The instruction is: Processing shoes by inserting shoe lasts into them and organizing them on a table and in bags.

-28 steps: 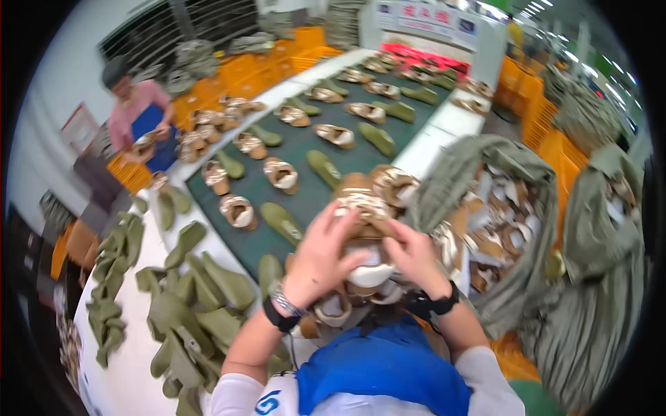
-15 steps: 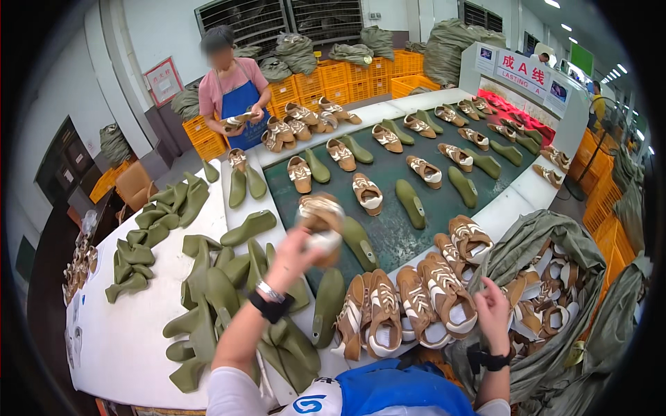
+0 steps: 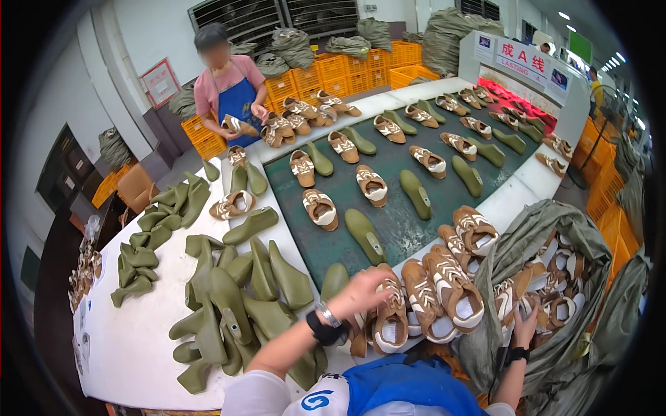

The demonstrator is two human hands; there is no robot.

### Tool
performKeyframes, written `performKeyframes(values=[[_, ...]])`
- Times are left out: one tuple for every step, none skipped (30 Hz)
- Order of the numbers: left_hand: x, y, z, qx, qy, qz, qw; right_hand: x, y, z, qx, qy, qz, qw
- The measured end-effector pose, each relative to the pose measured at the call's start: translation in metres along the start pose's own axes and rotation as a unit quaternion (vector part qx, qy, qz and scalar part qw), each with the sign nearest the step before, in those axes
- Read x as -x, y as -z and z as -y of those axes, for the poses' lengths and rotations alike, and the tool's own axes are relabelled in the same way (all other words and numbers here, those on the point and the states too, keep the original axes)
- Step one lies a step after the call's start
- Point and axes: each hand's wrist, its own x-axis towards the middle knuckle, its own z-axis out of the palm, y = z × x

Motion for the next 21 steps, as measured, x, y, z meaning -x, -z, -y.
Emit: performKeyframes(values=[[0.005, -0.019, -0.021, 0.053, -0.001, 0.023, 0.998, -0.007, -0.007, -0.010, -0.047, 0.013, -0.008, 0.999], [0.008, -0.037, -0.026, 0.068, -0.039, 0.048, 0.996, -0.005, -0.014, -0.015, -0.100, 0.005, 0.047, 0.994], [0.007, -0.036, -0.057, 0.089, 0.021, 0.121, 0.988, -0.004, -0.020, -0.020, -0.153, -0.005, 0.098, 0.983], [0.011, -0.052, -0.059, 0.112, -0.058, 0.093, 0.988, -0.002, -0.023, -0.018, -0.144, 0.001, 0.114, 0.983], [0.011, -0.054, -0.075, 0.114, -0.010, 0.146, 0.983, 0.002, -0.023, -0.012, -0.133, 0.007, 0.128, 0.983], [0.011, -0.062, -0.077, 0.123, -0.047, 0.139, 0.981, 0.011, -0.028, -0.005, -0.056, 0.023, 0.105, 0.993], [0.011, -0.069, -0.080, 0.136, -0.085, 0.132, 0.978, 0.020, -0.028, 0.002, 0.024, 0.039, 0.081, 0.996], [0.011, -0.073, -0.082, 0.126, -0.094, 0.139, 0.978, 0.024, -0.032, 0.004, 0.037, 0.041, 0.059, 0.997], [0.009, -0.074, -0.085, 0.116, -0.104, 0.145, 0.977, 0.021, -0.038, -0.003, -0.022, 0.060, 0.057, 0.996], [0.008, -0.076, -0.088, 0.106, -0.114, 0.157, 0.975, 0.018, -0.045, -0.017, -0.081, 0.075, 0.053, 0.992], [0.006, -0.078, -0.091, 0.106, -0.114, 0.166, 0.974, 0.014, -0.051, -0.026, -0.140, 0.090, 0.046, 0.985], [0.004, -0.079, -0.092, 0.105, -0.114, 0.177, 0.972, 0.011, -0.059, -0.034, -0.203, 0.113, 0.039, 0.972], [0.004, -0.082, -0.093, 0.105, -0.111, 0.187, 0.970, 0.014, -0.057, -0.034, -0.180, 0.094, 0.035, 0.978], [0.004, -0.085, -0.096, 0.102, -0.118, 0.182, 0.971, 0.019, -0.046, -0.020, -0.156, 0.075, 0.030, 0.984], [0.002, -0.086, -0.099, 0.101, -0.128, 0.179, 0.970, 0.023, -0.037, -0.007, -0.131, 0.053, 0.024, 0.990], [0.001, -0.088, -0.102, 0.101, -0.137, 0.179, 0.969, 0.024, -0.029, -0.001, -0.134, 0.024, 0.036, 0.990], [-0.003, -0.090, -0.105, 0.109, -0.140, 0.178, 0.968, 0.026, -0.027, -0.006, -0.201, 0.063, 0.001, 0.978], [-0.005, -0.090, -0.107, 0.102, -0.116, 0.183, 0.971, 0.022, -0.026, -0.021, -0.213, 0.082, -0.008, 0.974], [-0.005, -0.089, -0.106, 0.098, -0.091, 0.187, 0.973, 0.026, -0.013, -0.010, -0.311, 0.087, -0.014, 0.946], [-0.003, -0.086, -0.110, 0.104, -0.046, 0.192, 0.975, 0.024, 0.000, -0.013, -0.258, 0.105, -0.086, 0.956], [-0.003, -0.082, -0.108, 0.108, -0.002, 0.196, 0.975, 0.033, 0.028, 0.006, -0.393, 0.090, -0.073, 0.912]])
